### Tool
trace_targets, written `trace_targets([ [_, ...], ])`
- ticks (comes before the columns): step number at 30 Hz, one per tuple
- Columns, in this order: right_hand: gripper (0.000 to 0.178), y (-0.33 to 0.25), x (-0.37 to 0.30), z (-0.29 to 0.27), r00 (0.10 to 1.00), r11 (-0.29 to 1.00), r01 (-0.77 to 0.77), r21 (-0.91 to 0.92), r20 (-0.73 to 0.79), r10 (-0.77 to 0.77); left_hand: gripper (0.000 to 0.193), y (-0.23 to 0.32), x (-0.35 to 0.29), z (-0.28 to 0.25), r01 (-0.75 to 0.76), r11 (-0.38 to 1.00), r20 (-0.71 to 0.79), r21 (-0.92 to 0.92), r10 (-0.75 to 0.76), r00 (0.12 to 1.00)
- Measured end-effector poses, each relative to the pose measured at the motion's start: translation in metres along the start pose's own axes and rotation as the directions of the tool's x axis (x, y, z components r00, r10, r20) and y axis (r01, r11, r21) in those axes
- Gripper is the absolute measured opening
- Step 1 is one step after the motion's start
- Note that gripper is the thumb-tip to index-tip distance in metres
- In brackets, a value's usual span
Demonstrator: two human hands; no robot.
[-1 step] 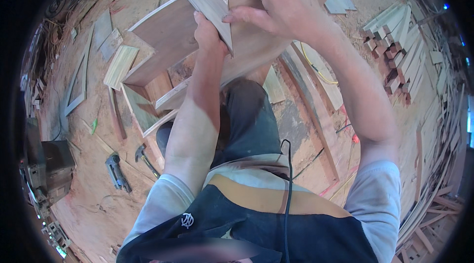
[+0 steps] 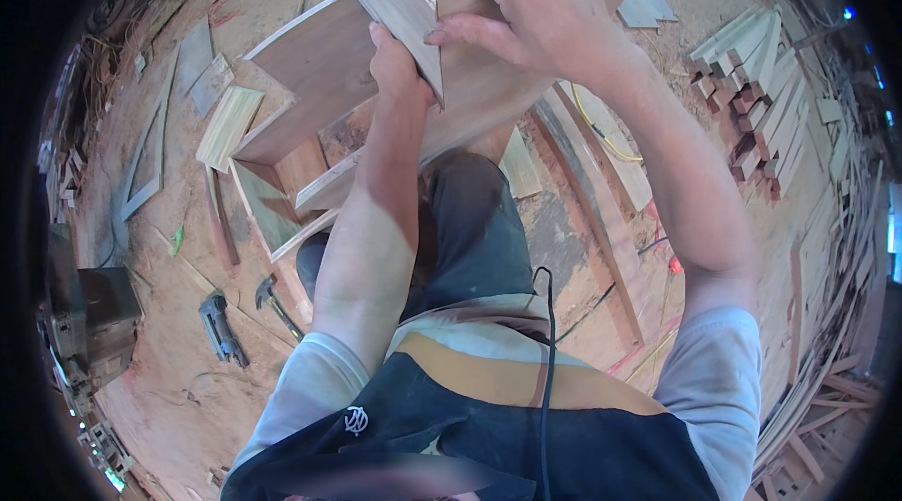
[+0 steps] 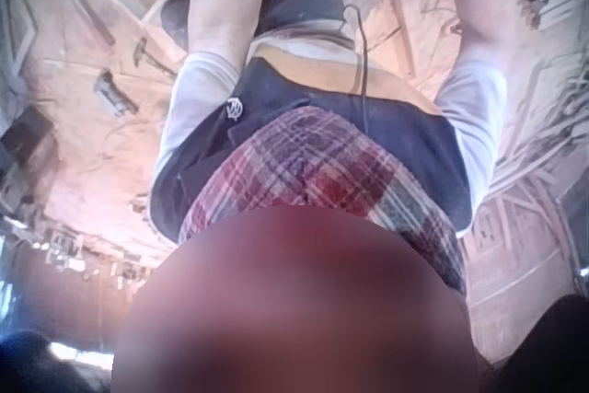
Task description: The person assembles a wooden structure by fitting wooden pieces together and then uses an orbital sander to smooth the surfaces. The person repeatedly aligns and adjusts the pieces before sanding them.
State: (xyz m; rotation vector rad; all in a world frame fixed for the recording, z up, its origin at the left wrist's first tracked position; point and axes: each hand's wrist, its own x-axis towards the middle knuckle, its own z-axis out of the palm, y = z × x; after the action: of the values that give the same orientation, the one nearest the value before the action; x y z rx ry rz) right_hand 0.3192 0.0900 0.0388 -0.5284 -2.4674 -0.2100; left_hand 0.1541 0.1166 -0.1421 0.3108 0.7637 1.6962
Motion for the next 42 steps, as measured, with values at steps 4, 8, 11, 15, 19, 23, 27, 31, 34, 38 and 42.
trace_targets([
  [4, 0.049, -0.004, 0.002, -0.001, 0.999, 1.000, -0.022, -0.003, 0.024, 0.022, 0.069, 0.004, -0.005, 0.003, 0.032, 0.999, -0.083, 0.026, -0.030, 0.996],
  [8, 0.054, -0.008, 0.003, -0.002, 0.997, 0.998, -0.056, -0.026, 0.059, 0.058, 0.069, 0.008, -0.008, 0.006, 0.031, 0.999, -0.099, 0.037, -0.027, 0.995],
  [11, 0.057, -0.009, 0.003, 0.001, 0.999, 0.999, -0.043, -0.008, 0.001, 0.043, 0.070, 0.009, -0.010, 0.007, 0.034, 0.999, -0.116, 0.040, -0.029, 0.993],
  [15, 0.058, -0.006, 0.001, 0.008, 0.999, 0.997, -0.050, -0.056, -0.023, 0.049, 0.070, 0.011, -0.010, 0.007, 0.015, 0.999, -0.088, 0.029, -0.013, 0.996],
  [19, 0.056, -0.003, -0.002, 0.014, 0.997, 0.998, -0.040, -0.044, -0.069, 0.037, 0.068, 0.009, -0.008, 0.005, 0.047, 0.998, -0.093, 0.030, -0.044, 0.995],
  [23, 0.057, -0.005, 0.006, 0.014, 0.993, 0.999, -0.024, -0.035, -0.112, 0.020, 0.068, 0.005, 0.000, 0.000, 0.028, 0.999, -0.079, 0.036, -0.025, 0.997],
  [27, 0.067, -0.017, 0.017, 0.007, 0.983, 0.983, -0.182, -0.016, -0.028, 0.182, 0.070, 0.000, 0.014, -0.007, 0.018, 1.000, -0.021, -0.005, -0.018, 1.000],
  [31, 0.068, -0.034, 0.027, 0.010, 0.912, 0.902, -0.357, -0.244, 0.119, 0.393, 0.064, -0.005, 0.019, -0.012, -0.007, 0.997, 0.033, -0.083, 0.009, 0.999],
  [34, 0.065, -0.041, 0.032, 0.019, 0.937, 0.906, -0.271, -0.326, 0.125, 0.326, 0.072, -0.001, 0.006, -0.022, -0.133, 0.984, 0.030, 0.122, 0.130, 0.991],
  [38, 0.062, -0.045, 0.034, 0.028, 0.980, 0.950, -0.165, -0.265, 0.065, 0.188, 0.075, 0.042, -0.016, -0.046, -0.087, 0.319, 0.023, 0.944, 0.199, 0.980],
  [42, 0.058, -0.055, 0.031, 0.025, 0.984, 0.941, -0.133, -0.312, 0.076, 0.164, 0.091, 0.070, -0.073, -0.068, -0.605, 0.293, 0.597, 0.741, 0.127, 0.792],
])
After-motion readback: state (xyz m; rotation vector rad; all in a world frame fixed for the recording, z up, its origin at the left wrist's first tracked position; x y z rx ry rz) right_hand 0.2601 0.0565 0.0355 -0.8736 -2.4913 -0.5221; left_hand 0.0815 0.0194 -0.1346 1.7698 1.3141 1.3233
